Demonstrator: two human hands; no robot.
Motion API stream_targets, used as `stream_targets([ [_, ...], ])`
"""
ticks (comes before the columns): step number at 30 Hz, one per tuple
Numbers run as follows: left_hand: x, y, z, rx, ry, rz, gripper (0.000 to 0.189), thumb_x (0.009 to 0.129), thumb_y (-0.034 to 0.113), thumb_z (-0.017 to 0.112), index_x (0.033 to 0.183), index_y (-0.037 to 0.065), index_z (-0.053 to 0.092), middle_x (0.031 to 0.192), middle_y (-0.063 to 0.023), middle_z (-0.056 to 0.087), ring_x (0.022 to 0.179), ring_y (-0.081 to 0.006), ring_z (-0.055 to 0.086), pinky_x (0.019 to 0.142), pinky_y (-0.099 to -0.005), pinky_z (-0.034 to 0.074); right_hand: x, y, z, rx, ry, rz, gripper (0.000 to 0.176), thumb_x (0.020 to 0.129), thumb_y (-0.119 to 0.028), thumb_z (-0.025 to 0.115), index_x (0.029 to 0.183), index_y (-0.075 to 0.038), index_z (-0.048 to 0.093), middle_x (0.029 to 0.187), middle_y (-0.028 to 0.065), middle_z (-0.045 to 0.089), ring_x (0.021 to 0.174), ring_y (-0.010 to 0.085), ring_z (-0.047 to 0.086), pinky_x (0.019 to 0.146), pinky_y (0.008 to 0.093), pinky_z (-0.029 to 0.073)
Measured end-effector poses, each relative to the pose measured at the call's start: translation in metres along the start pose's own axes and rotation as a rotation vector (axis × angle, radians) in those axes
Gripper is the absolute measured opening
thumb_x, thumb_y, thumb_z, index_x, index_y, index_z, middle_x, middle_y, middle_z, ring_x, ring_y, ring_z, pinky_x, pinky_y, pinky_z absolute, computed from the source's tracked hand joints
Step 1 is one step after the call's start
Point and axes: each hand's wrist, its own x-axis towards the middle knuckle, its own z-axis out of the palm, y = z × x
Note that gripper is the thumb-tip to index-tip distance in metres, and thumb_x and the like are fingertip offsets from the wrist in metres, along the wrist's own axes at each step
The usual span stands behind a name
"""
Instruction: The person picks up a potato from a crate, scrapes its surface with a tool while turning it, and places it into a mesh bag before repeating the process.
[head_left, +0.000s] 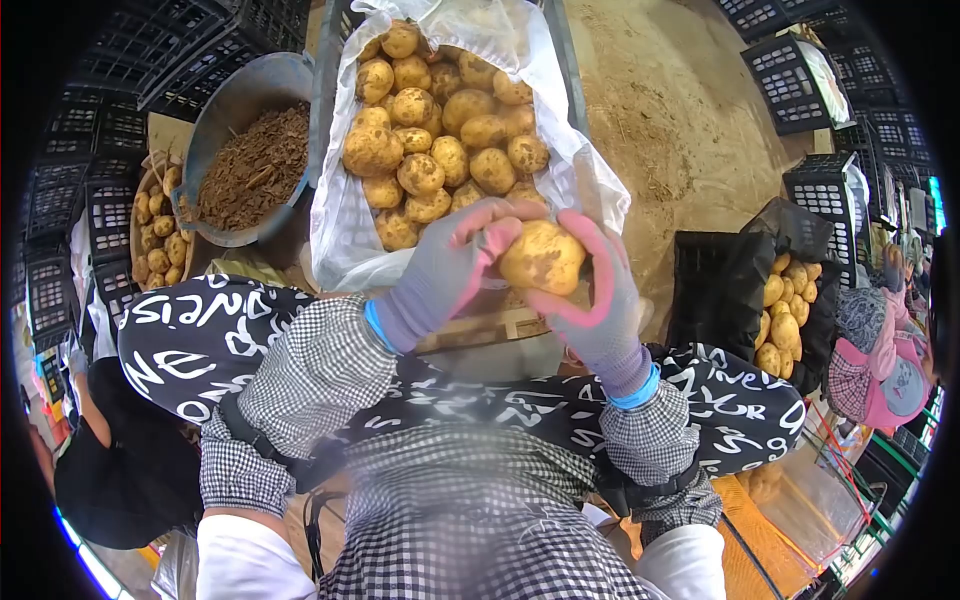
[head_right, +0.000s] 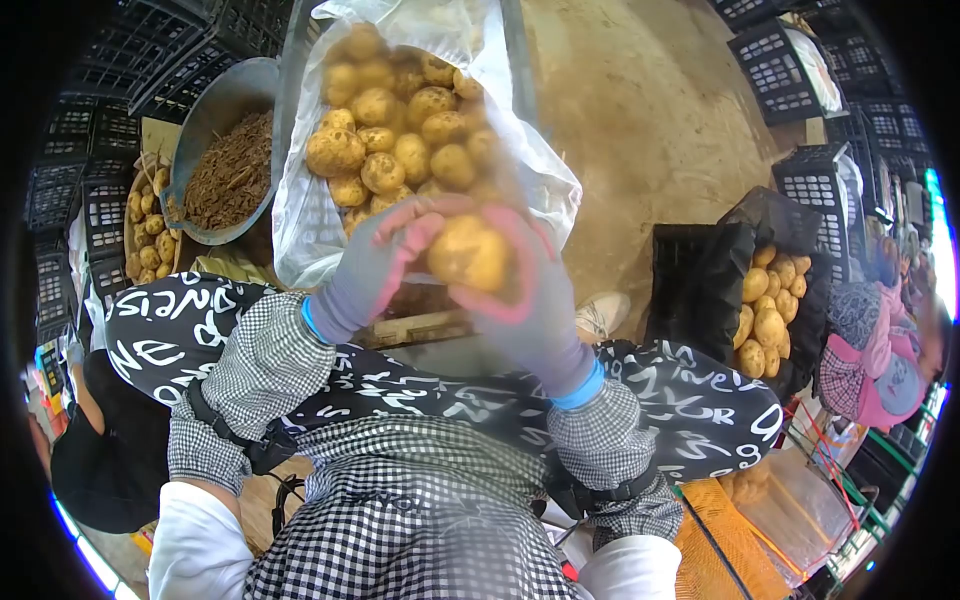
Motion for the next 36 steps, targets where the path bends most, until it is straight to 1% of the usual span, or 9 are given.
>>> stream_targets([
  [2, -0.002, 0.01, 0.007, -0.358, -0.028, -0.152, 0.062, 0.091, 0.037, 0.068, 0.138, 0.003, 0.044, 0.12, -0.0105, 0.055, 0.112, -0.0192, 0.058, 0.097, -0.0314, 0.051, 0.0, 0.004, 0.0, 0.147, 0.062, 0.024, 0.067, 0.072, -0.009, 0.077, 0.133, -0.004, 0.051, 0.126, 0.0169, 0.056, 0.113, 0.032, 0.057, 0.095, 0.037, 0.047],
  [7, 0.003, -0.005, 0.002, -0.327, -0.048, -0.034, 0.071, 0.081, 0.019, 0.08, 0.137, 0.004, 0.038, 0.124, -0.0097, 0.054, 0.113, -0.019, 0.058, 0.097, -0.0331, 0.052, 0.003, -0.005, -0.023, -0.002, 0.106, 0.01, 0.048, 0.092, -0.008, 0.058, 0.137, 0.003, 0.047, 0.1, 0.0081, 0.06, 0.093, 0.0167, 0.059, 0.085, 0.0274, 0.047],
  [10, 0.002, -0.006, 0.001, -0.308, 0.007, -0.028, 0.071, 0.079, 0.015, 0.082, 0.135, 0.004, 0.039, 0.123, -0.0081, 0.054, 0.11, -0.0174, 0.058, 0.094, -0.0311, 0.053, -0.003, 0.001, -0.015, 0.258, 0.237, 0.071, 0.042, 0.1, -0.008, 0.045, 0.139, 0.008, 0.044, 0.079, 0.0003, 0.058, 0.066, 0.0065, 0.053, 0.063, 0.0199, 0.043],
  [14, 0.003, -0.006, 0.003, -0.218, 0.075, -0.042, 0.067, 0.079, 0.01, 0.081, 0.133, 0.005, 0.042, 0.12, -0.0069, 0.055, 0.106, -0.0146, 0.059, 0.089, -0.0285, 0.054, -0.007, -0.003, -0.013, 0.356, 0.056, 0.139, 0.045, 0.101, -0.012, 0.046, 0.141, 0.008, 0.042, 0.075, -0.0011, 0.054, 0.064, 0.0052, 0.05, 0.06, 0.0206, 0.041],
  [19, 0.004, -0.005, 0.005, -0.217, 0.115, -0.057, 0.064, 0.077, 0.007, 0.081, 0.13, 0.004, 0.044, 0.116, -0.0063, 0.057, 0.1, -0.0136, 0.06, 0.085, -0.0276, 0.056, -0.013, -0.002, -0.005, 0.474, 0.018, 0.135, 0.047, 0.101, -0.015, 0.047, 0.141, 0.009, 0.042, 0.074, -0.0021, 0.052, 0.062, 0.0055, 0.047, 0.059, 0.0205, 0.039],
  [23, 0.005, -0.007, 0.006, -0.14, 0.105, -0.026, 0.064, 0.077, 0.009, 0.081, 0.128, 0.003, 0.044, 0.115, -0.0059, 0.057, 0.098, -0.0141, 0.061, 0.083, -0.029, 0.057, -0.025, 0.005, 0.012, 0.653, -0.091, 0.097, 0.048, 0.092, 0.006, 0.048, 0.139, 0.001, 0.049, 0.097, 0.0015, 0.061, 0.069, 0.006, 0.048, 0.061, 0.02, 0.042],
  [27, 0.003, -0.004, 0.009, -0.276, 0.09, -0.065, 0.063, 0.079, 0.012, 0.081, 0.128, 0.003, 0.043, 0.114, -0.0074, 0.058, 0.098, -0.0154, 0.062, 0.083, -0.0311, 0.058, -0.01, -0.018, -0.005, 0.511, 0.097, 0.254, 0.046, 0.1, -0.013, 0.045, 0.142, 0.008, 0.041, 0.077, -0.0042, 0.049, 0.062, 0.0058, 0.044, 0.059, 0.0197, 0.038],
  [30, 0.003, -0.003, 0.009, -0.27, 0.103, -0.078, 0.063, 0.079, 0.014, 0.08, 0.128, 0.003, 0.041, 0.113, -0.0083, 0.058, 0.099, -0.0162, 0.063, 0.084, -0.0315, 0.058, -0.018, 0.007, 0.005, 0.325, 0.077, 0.058, 0.045, 0.1, -0.007, 0.041, 0.142, 0.006, 0.041, 0.077, -0.0027, 0.05, 0.062, 0.0052, 0.044, 0.056, 0.0206, 0.038],
  [36, 0.003, -0.004, 0.008, -0.201, 0.138, -0.112, 0.063, 0.078, 0.017, 0.082, 0.126, 0.003, 0.043, 0.113, -0.0085, 0.058, 0.098, -0.0148, 0.062, 0.081, -0.029, 0.056, -0.023, -0.004, 0.009, 0.203, 0.004, 0.208, 0.046, 0.087, 0.007, 0.052, 0.132, 0.0, 0.056, 0.109, 0.0145, 0.067, 0.092, 0.0219, 0.066, 0.082, 0.0289, 0.051],
])
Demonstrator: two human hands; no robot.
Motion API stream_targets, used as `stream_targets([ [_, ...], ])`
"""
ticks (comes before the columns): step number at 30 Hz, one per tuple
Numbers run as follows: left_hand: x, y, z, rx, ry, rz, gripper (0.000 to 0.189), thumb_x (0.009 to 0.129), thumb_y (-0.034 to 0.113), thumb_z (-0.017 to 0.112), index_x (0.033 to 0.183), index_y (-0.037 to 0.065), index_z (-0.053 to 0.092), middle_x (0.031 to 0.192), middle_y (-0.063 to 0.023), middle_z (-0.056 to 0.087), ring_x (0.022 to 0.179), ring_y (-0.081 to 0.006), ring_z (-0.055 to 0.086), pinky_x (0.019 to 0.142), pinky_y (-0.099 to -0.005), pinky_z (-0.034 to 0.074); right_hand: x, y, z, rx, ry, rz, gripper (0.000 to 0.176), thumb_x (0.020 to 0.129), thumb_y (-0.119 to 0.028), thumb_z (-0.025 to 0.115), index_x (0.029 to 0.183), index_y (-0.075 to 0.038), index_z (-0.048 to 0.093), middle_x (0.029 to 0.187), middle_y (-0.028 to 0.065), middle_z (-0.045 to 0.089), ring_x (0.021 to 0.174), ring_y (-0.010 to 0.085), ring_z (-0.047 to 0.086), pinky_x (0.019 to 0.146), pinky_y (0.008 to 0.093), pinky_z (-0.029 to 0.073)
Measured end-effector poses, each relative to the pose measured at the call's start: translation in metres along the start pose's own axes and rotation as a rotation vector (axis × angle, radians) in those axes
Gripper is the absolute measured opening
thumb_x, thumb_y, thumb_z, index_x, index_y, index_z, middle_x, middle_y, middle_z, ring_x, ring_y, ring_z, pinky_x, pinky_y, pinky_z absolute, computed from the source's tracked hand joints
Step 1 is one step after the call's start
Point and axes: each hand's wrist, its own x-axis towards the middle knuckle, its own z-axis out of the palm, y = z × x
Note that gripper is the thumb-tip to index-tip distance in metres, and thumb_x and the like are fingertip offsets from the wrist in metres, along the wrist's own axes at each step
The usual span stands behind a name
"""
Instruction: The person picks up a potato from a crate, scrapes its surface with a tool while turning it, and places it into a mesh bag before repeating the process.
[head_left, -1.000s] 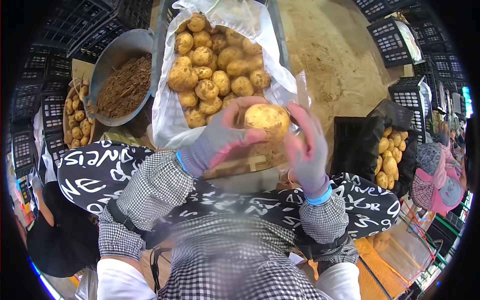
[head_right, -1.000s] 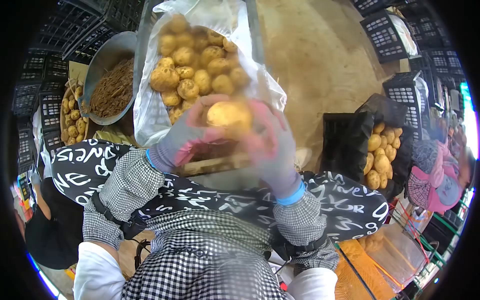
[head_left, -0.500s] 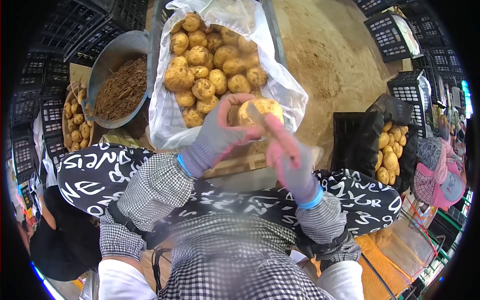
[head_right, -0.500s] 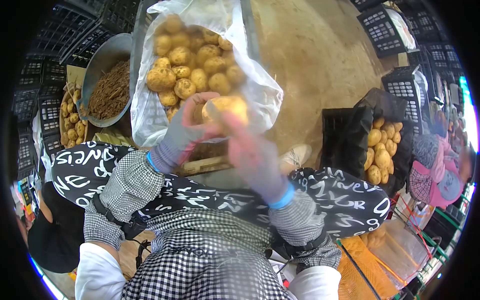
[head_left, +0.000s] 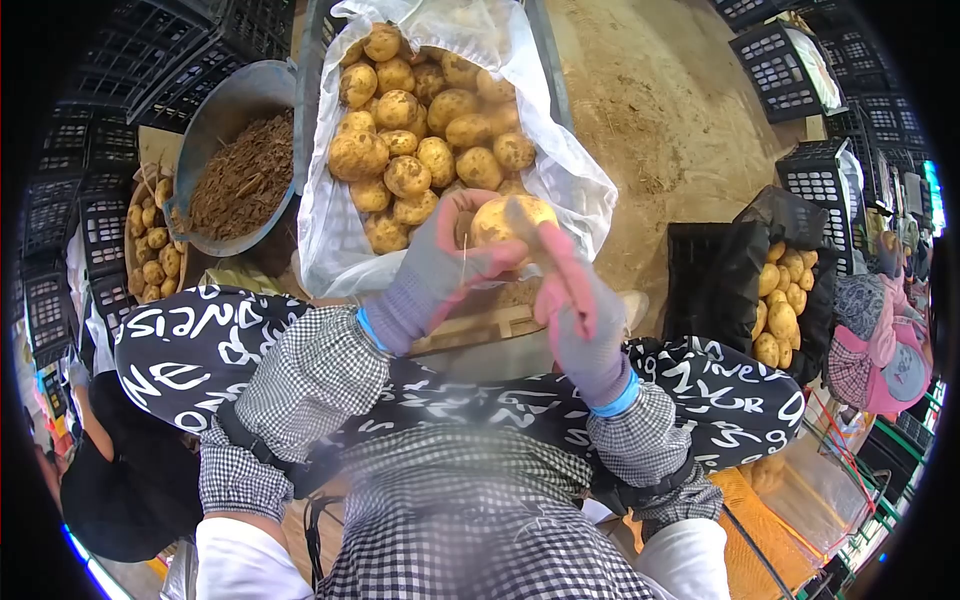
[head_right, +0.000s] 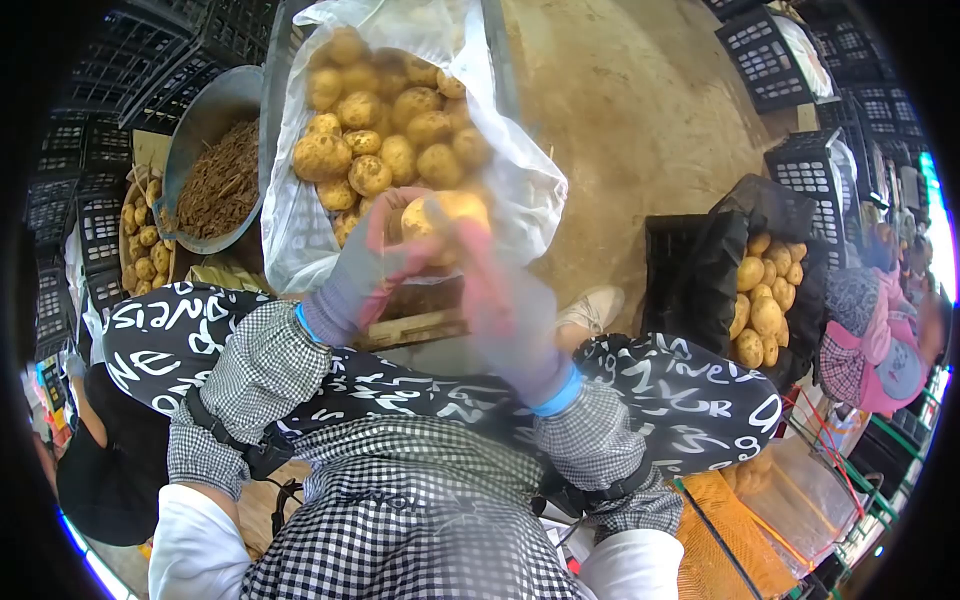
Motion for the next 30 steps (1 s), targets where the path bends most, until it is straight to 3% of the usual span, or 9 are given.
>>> stream_targets([
  [5, 0.008, -0.003, -0.01, 0.467, 0.075, 0.232, 0.063, 0.072, 0.018, 0.086, 0.12, 0.001, 0.05, 0.112, -0.0083, 0.058, 0.1, -0.012, 0.058, 0.082, -0.0256, 0.052, 0.011, 0.004, -0.009, -0.074, -0.018, -0.166, 0.045, 0.086, 0.006, 0.053, 0.13, -0.001, 0.058, 0.107, 0.0144, 0.067, 0.091, 0.0225, 0.067, 0.082, 0.0284, 0.051],
  [9, 0.009, -0.003, -0.014, 0.359, 0.02, 0.136, 0.064, 0.07, 0.02, 0.087, 0.12, 0.0, 0.052, 0.114, -0.0085, 0.057, 0.103, -0.012, 0.058, 0.085, -0.0255, 0.052, 0.012, 0.001, -0.013, -0.014, -0.171, -0.129, 0.041, 0.09, 0.001, 0.052, 0.131, 0.002, 0.056, 0.114, 0.0135, 0.066, 0.098, 0.0203, 0.064, 0.087, 0.0277, 0.049],
  [14, 0.002, 0.012, -0.008, 0.138, -0.107, -0.01, 0.068, 0.079, 0.028, 0.081, 0.129, 0.0, 0.045, 0.12, -0.0088, 0.056, 0.106, -0.0153, 0.059, 0.089, -0.0302, 0.054, 0.02, 0.005, -0.019, 0.254, 0.11, -0.061, 0.038, 0.098, -0.005, 0.048, 0.134, 0.004, 0.052, 0.087, 0.0015, 0.062, 0.063, 0.0074, 0.052, 0.059, 0.0208, 0.043],
  [17, -0.002, 0.019, -0.005, 0.009, -0.132, -0.046, 0.07, 0.086, 0.036, 0.074, 0.136, 0.001, 0.039, 0.124, -0.0086, 0.055, 0.11, -0.0189, 0.06, 0.091, -0.0342, 0.054, 0.029, 0.011, -0.038, 0.211, 0.224, -0.058, 0.04, 0.099, -0.012, 0.051, 0.135, 0.005, 0.05, 0.101, 0.0069, 0.065, 0.071, 0.0092, 0.057, 0.065, 0.0217, 0.046],
  [18, -0.001, 0.019, -0.004, -0.003, -0.147, -0.029, 0.071, 0.087, 0.038, 0.072, 0.138, 0.002, 0.038, 0.125, -0.0086, 0.055, 0.111, -0.0195, 0.06, 0.092, -0.0347, 0.055, 0.031, 0.017, -0.035, 0.219, 0.188, -0.086, 0.042, 0.099, -0.014, 0.052, 0.136, 0.006, 0.049, 0.104, 0.0082, 0.064, 0.074, 0.0099, 0.058, 0.067, 0.0222, 0.047],
  [20, -0.002, 0.019, -0.002, -0.029, -0.172, 0.001, 0.072, 0.09, 0.043, 0.068, 0.141, 0.003, 0.037, 0.127, -0.0087, 0.055, 0.113, -0.0208, 0.06, 0.092, -0.0356, 0.055, 0.023, 0.019, -0.033, 0.347, 0.128, 0.076, 0.052, 0.098, -0.023, 0.057, 0.139, 0.007, 0.045, 0.116, 0.011, 0.061, 0.086, 0.0112, 0.059, 0.075, 0.0244, 0.048],
  [23, 0.0, 0.018, 0.0, -0.034, -0.164, 0.013, 0.064, 0.094, 0.042, 0.063, 0.14, 0.004, 0.041, 0.129, -0.0089, 0.054, 0.114, -0.0195, 0.059, 0.093, -0.036, 0.055, 0.018, -0.012, -0.027, 0.382, 0.014, 0.187, 0.058, 0.096, -0.028, 0.06, 0.141, 0.005, 0.042, 0.12, 0.0108, 0.059, 0.092, 0.0121, 0.06, 0.077, 0.0239, 0.049],
  [26, 0.0, 0.016, -0.001, 0.122, -0.196, 0.019, 0.071, 0.092, 0.051, 0.06, 0.143, 0.006, 0.04, 0.133, -0.0105, 0.052, 0.121, -0.024, 0.055, 0.096, -0.0407, 0.053, 0.021, -0.01, -0.017, 0.444, -0.042, 0.216, 0.063, 0.094, -0.029, 0.063, 0.142, 0.005, 0.04, 0.125, 0.0101, 0.056, 0.105, 0.0136, 0.057, 0.082, 0.0247, 0.049],
  [30, 0.002, -0.001, -0.017, 0.216, -0.205, 0.202, 0.063, 0.096, 0.047, 0.057, 0.139, 0.002, 0.045, 0.128, -0.0097, 0.055, 0.116, -0.0201, 0.057, 0.095, -0.034, 0.052, 0.023, -0.01, -0.017, 0.64, -0.131, 0.363, 0.067, 0.091, -0.025, 0.068, 0.143, 0.004, 0.038, 0.13, 0.0109, 0.052, 0.118, 0.0161, 0.052, 0.095, 0.029, 0.046],
])
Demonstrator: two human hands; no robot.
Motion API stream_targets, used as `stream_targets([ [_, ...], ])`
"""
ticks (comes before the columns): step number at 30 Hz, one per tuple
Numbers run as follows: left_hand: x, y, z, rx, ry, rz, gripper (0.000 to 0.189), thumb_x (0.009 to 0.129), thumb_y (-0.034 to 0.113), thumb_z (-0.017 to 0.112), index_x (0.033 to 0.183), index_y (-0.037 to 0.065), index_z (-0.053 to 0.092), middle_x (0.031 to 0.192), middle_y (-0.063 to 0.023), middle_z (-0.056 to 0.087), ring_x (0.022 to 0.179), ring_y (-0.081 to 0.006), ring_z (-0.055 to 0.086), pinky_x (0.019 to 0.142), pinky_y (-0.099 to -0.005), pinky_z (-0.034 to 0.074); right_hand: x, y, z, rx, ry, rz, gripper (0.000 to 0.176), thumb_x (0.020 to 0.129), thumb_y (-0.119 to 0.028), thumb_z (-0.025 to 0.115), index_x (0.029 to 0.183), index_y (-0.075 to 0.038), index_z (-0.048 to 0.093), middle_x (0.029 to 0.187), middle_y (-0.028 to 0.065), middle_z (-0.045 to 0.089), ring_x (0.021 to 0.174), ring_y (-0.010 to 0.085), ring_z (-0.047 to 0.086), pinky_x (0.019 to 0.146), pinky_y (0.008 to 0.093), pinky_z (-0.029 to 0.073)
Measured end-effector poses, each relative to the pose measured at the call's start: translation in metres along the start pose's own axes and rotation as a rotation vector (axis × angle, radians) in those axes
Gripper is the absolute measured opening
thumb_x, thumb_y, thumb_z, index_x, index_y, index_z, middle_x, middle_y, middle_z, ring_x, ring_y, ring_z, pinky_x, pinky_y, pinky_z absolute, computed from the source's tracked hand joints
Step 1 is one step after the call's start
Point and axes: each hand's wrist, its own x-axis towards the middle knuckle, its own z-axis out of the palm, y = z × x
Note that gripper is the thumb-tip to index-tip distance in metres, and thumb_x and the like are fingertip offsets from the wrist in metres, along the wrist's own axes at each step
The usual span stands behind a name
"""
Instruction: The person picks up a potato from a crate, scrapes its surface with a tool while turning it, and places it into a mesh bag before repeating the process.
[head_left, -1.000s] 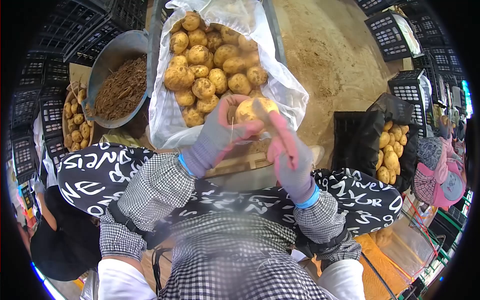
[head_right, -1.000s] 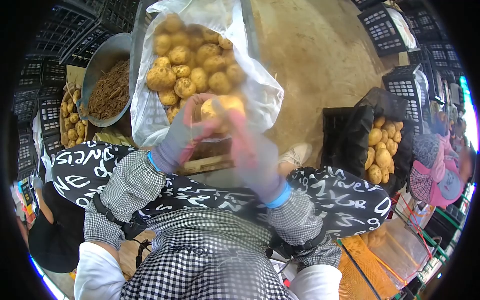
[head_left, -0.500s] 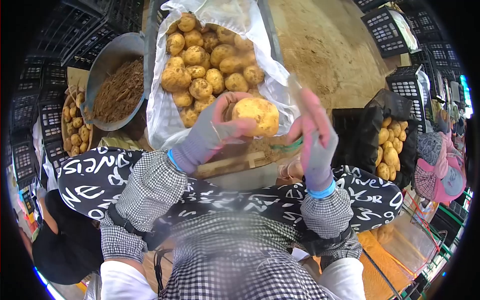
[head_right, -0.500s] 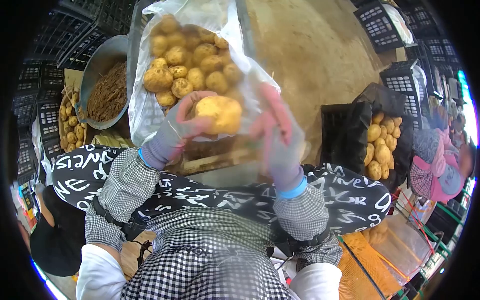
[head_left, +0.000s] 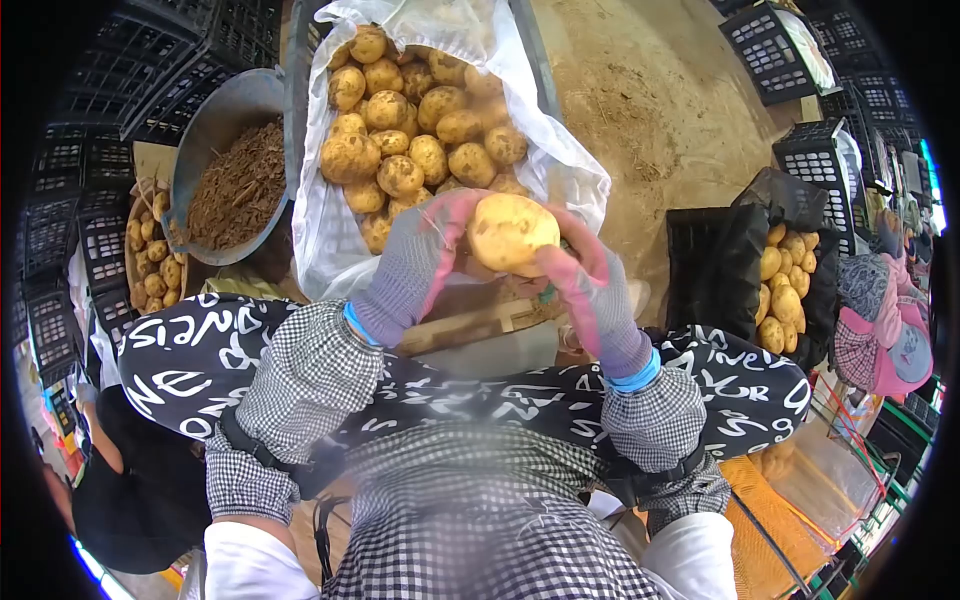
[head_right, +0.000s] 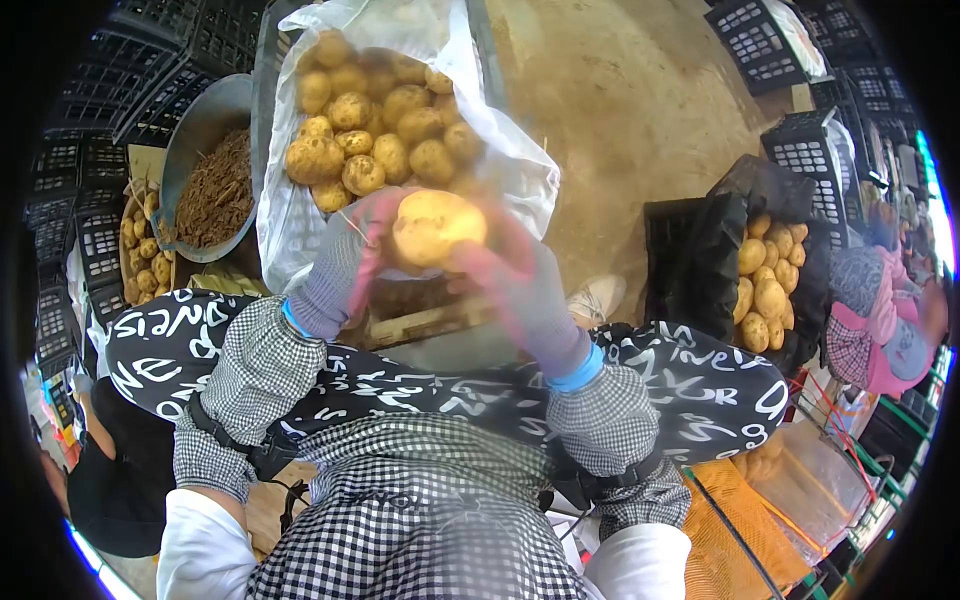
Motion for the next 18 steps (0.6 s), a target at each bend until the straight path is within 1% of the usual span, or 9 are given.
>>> stream_targets([
  [1, 0.0, -0.009, -0.003, 0.005, 0.038, 0.005, 0.059, 0.097, 0.046, 0.056, 0.135, 0.002, 0.049, 0.123, -0.0089, 0.057, 0.113, -0.0174, 0.057, 0.093, -0.0311, 0.051, 0.0, 0.0, 0.0, 0.046, 0.004, 0.039, 0.068, 0.09, -0.024, 0.069, 0.143, 0.004, 0.038, 0.131, 0.0113, 0.051, 0.121, 0.0169, 0.05, 0.099, 0.0306, 0.045],
  [2, -0.001, -0.015, -0.007, 0.011, 0.076, 0.008, 0.055, 0.098, 0.045, 0.056, 0.132, 0.002, 0.052, 0.119, -0.0081, 0.06, 0.11, -0.0147, 0.058, 0.091, -0.0282, 0.051, 0.001, 0.001, 0.0, 0.048, 0.002, 0.009, 0.068, 0.089, -0.022, 0.07, 0.143, 0.004, 0.039, 0.133, 0.0115, 0.051, 0.123, 0.0175, 0.049, 0.101, 0.0316, 0.043],
  [3, -0.001, -0.01, -0.005, -0.001, 0.09, -0.026, 0.057, 0.097, 0.046, 0.056, 0.133, 0.001, 0.052, 0.119, -0.0083, 0.06, 0.11, -0.0146, 0.057, 0.093, -0.0284, 0.05, 0.002, 0.001, 0.0, 0.049, -0.001, -0.021, 0.068, 0.088, -0.021, 0.071, 0.143, 0.004, 0.039, 0.134, 0.0117, 0.05, 0.124, 0.0181, 0.048, 0.104, 0.0327, 0.041],
  [5, 0.0, 0.001, 0.0, -0.029, 0.115, -0.094, 0.061, 0.095, 0.047, 0.058, 0.134, 0.001, 0.051, 0.12, -0.0086, 0.059, 0.11, -0.0144, 0.057, 0.096, -0.0287, 0.049, 0.004, 0.008, -0.003, -0.044, -0.016, -0.22, 0.068, 0.086, -0.017, 0.072, 0.142, 0.003, 0.039, 0.136, 0.0118, 0.049, 0.126, 0.019, 0.047, 0.108, 0.0337, 0.037],
  [8, 0.006, 0.011, 0.002, 0.011, 0.023, -0.224, 0.061, 0.093, 0.029, 0.067, 0.143, 0.005, 0.041, 0.132, -0.0095, 0.053, 0.117, -0.02, 0.057, 0.099, -0.0337, 0.049, 0.01, 0.012, -0.014, -0.59, 0.072, -0.498, 0.064, 0.082, -0.007, 0.073, 0.141, -0.003, 0.045, 0.136, 0.0108, 0.053, 0.124, 0.0184, 0.05, 0.102, 0.0333, 0.044],
  [11, 0.002, 0.004, 0.004, -0.136, -0.025, -0.144, 0.067, 0.088, 0.022, 0.073, 0.145, 0.008, 0.039, 0.134, -0.0083, 0.052, 0.117, -0.0192, 0.057, 0.099, -0.0335, 0.049, 0.009, 0.006, -0.014, -0.439, 0.039, -0.396, 0.061, 0.083, -0.005, 0.072, 0.139, -0.003, 0.047, 0.136, 0.0101, 0.053, 0.122, 0.017, 0.051, 0.101, 0.0307, 0.043],
  [14, 0.001, 0.005, 0.007, -0.206, -0.01, -0.166, 0.076, 0.083, 0.026, 0.079, 0.142, -0.001, 0.039, 0.136, -0.0102, 0.049, 0.121, -0.0166, 0.052, 0.104, -0.0306, 0.044, 0.008, 0.007, -0.018, -0.339, -0.013, -0.311, 0.054, 0.089, -0.009, 0.068, 0.138, 0.004, 0.048, 0.137, 0.0087, 0.052, 0.124, 0.0161, 0.049, 0.103, 0.0302, 0.041],
  [17, -0.001, 0.005, 0.012, -0.233, -0.053, -0.138, 0.074, 0.084, 0.02, 0.078, 0.142, -0.002, 0.038, 0.135, -0.0094, 0.05, 0.122, -0.016, 0.051, 0.104, -0.0305, 0.044, 0.007, -0.002, -0.021, -0.219, -0.001, -0.273, 0.044, 0.092, -0.008, 0.064, 0.133, 0.005, 0.053, 0.13, 0.0089, 0.057, 0.119, 0.0147, 0.053, 0.1, 0.0284, 0.043],
  [18, -0.001, 0.008, 0.015, -0.227, -0.056, -0.134, 0.073, 0.084, 0.019, 0.078, 0.142, -0.002, 0.038, 0.135, -0.0092, 0.049, 0.123, -0.016, 0.05, 0.105, -0.0305, 0.043, 0.005, -0.003, -0.018, -0.216, 0.021, -0.252, 0.043, 0.093, -0.008, 0.062, 0.133, 0.004, 0.053, 0.128, 0.0092, 0.059, 0.117, 0.0147, 0.054, 0.1, 0.0282, 0.043],
])
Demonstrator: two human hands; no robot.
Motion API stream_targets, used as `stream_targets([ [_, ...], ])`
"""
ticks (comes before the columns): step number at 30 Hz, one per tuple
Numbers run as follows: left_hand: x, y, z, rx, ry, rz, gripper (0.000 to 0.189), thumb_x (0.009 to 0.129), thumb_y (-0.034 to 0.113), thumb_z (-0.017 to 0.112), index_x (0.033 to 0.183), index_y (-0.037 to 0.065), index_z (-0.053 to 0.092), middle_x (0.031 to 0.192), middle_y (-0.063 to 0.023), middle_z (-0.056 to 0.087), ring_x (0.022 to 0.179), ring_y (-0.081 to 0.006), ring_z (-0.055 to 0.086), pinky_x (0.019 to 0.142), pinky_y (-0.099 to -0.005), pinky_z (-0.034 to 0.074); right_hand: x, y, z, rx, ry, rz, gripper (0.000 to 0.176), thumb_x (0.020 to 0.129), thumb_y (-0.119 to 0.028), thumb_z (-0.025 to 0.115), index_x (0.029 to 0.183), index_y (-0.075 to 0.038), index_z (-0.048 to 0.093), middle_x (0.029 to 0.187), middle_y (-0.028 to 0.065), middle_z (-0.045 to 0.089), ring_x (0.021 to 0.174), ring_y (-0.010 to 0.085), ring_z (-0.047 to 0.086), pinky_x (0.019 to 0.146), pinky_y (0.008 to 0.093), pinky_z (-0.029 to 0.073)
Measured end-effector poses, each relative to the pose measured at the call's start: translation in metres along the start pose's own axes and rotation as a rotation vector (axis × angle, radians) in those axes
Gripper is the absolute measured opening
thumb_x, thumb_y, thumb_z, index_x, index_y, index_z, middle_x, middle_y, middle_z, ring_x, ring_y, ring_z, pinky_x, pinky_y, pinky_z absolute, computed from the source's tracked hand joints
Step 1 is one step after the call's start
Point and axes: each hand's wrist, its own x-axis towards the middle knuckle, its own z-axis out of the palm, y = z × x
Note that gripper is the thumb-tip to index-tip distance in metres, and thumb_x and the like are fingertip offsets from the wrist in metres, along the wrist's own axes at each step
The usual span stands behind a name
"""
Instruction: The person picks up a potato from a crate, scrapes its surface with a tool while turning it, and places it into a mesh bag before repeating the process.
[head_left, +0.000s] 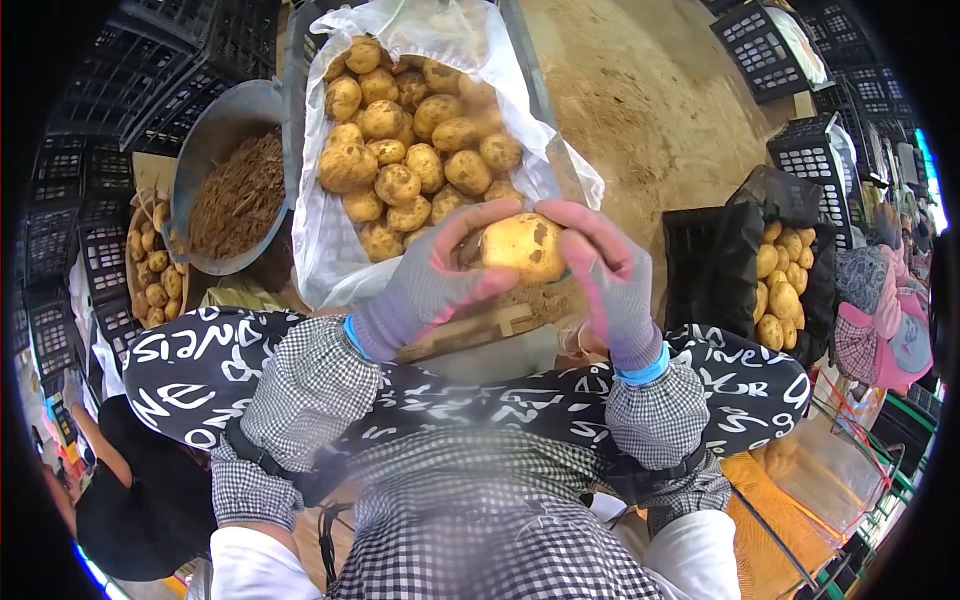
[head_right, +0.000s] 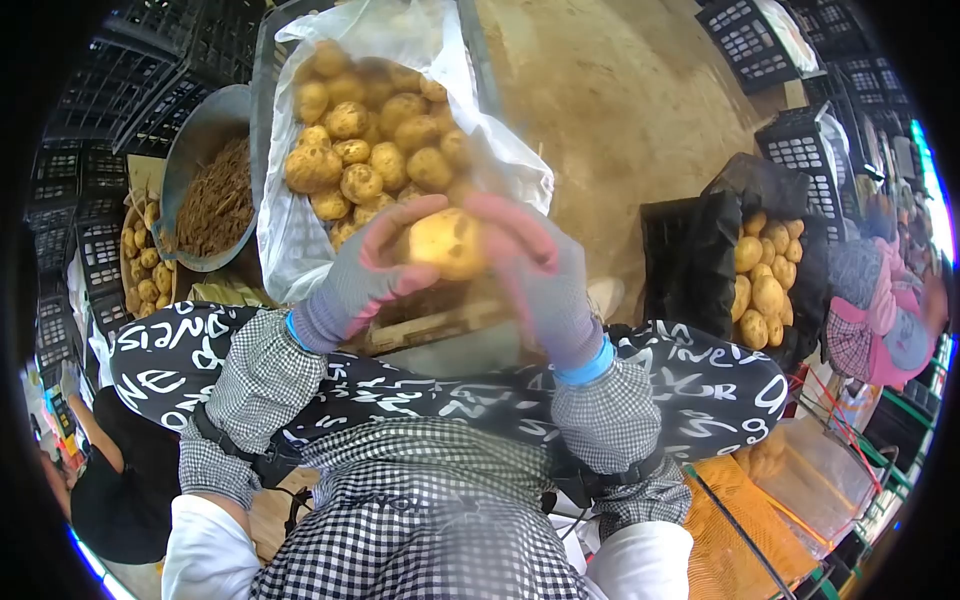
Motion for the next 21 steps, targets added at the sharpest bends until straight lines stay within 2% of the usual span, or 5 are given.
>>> stream_targets([
  [3, 0.0, 0.003, 0.005, 0.067, -0.003, 0.048, 0.072, 0.084, 0.016, 0.078, 0.142, -0.001, 0.039, 0.136, -0.0085, 0.048, 0.125, -0.0162, 0.049, 0.106, -0.0305, 0.041, -0.003, -0.001, 0.006, -0.161, 0.043, -0.089, 0.04, 0.096, -0.007, 0.056, 0.135, 0.004, 0.051, 0.119, 0.0097, 0.063, 0.109, 0.0141, 0.057, 0.095, 0.0271, 0.045],
  [5, 0.002, -0.003, 0.001, 0.176, -0.009, 0.121, 0.072, 0.082, 0.016, 0.079, 0.141, 0.0, 0.041, 0.137, -0.0082, 0.048, 0.126, -0.0163, 0.048, 0.108, -0.0304, 0.039, -0.001, 0.007, -0.001, -0.483, 0.066, -0.361, 0.041, 0.097, -0.006, 0.052, 0.137, 0.004, 0.048, 0.11, 0.0093, 0.066, 0.1, 0.0131, 0.059, 0.09, 0.0256, 0.046],
  [8, 0.003, -0.012, -0.007, 0.369, 0.099, 0.161, 0.071, 0.08, 0.017, 0.081, 0.138, 0.0, 0.046, 0.137, -0.0081, 0.047, 0.127, -0.0163, 0.046, 0.109, -0.0306, 0.037, -0.009, 0.001, 0.004, -0.292, 0.302, -0.241, 0.043, 0.097, -0.003, 0.049, 0.139, 0.005, 0.046, 0.093, 0.0067, 0.064, 0.085, 0.0111, 0.057, 0.082, 0.0237, 0.046],
  [12, 0.005, -0.013, -0.006, 0.242, 0.136, 0.147, 0.07, 0.078, 0.019, 0.082, 0.136, 0.0, 0.048, 0.135, -0.0078, 0.049, 0.125, -0.0164, 0.047, 0.108, -0.0307, 0.038, -0.013, 0.014, -0.002, -0.337, 0.104, -0.265, 0.044, 0.096, -0.002, 0.046, 0.139, 0.006, 0.047, 0.082, 0.0036, 0.058, 0.076, 0.0096, 0.053, 0.076, 0.0224, 0.044],
  [21, 0.0, -0.01, 0.0, 0.063, 0.142, 0.097, 0.069, 0.082, 0.015, 0.079, 0.139, -0.002, 0.043, 0.13, -0.0091, 0.052, 0.118, -0.0157, 0.053, 0.099, -0.0281, 0.047, -0.012, 0.011, 0.012, -0.31, 0.086, -0.192, 0.043, 0.096, -0.004, 0.046, 0.138, 0.008, 0.047, 0.076, 0.0012, 0.057, 0.073, 0.0083, 0.053, 0.072, 0.0218, 0.043],
])
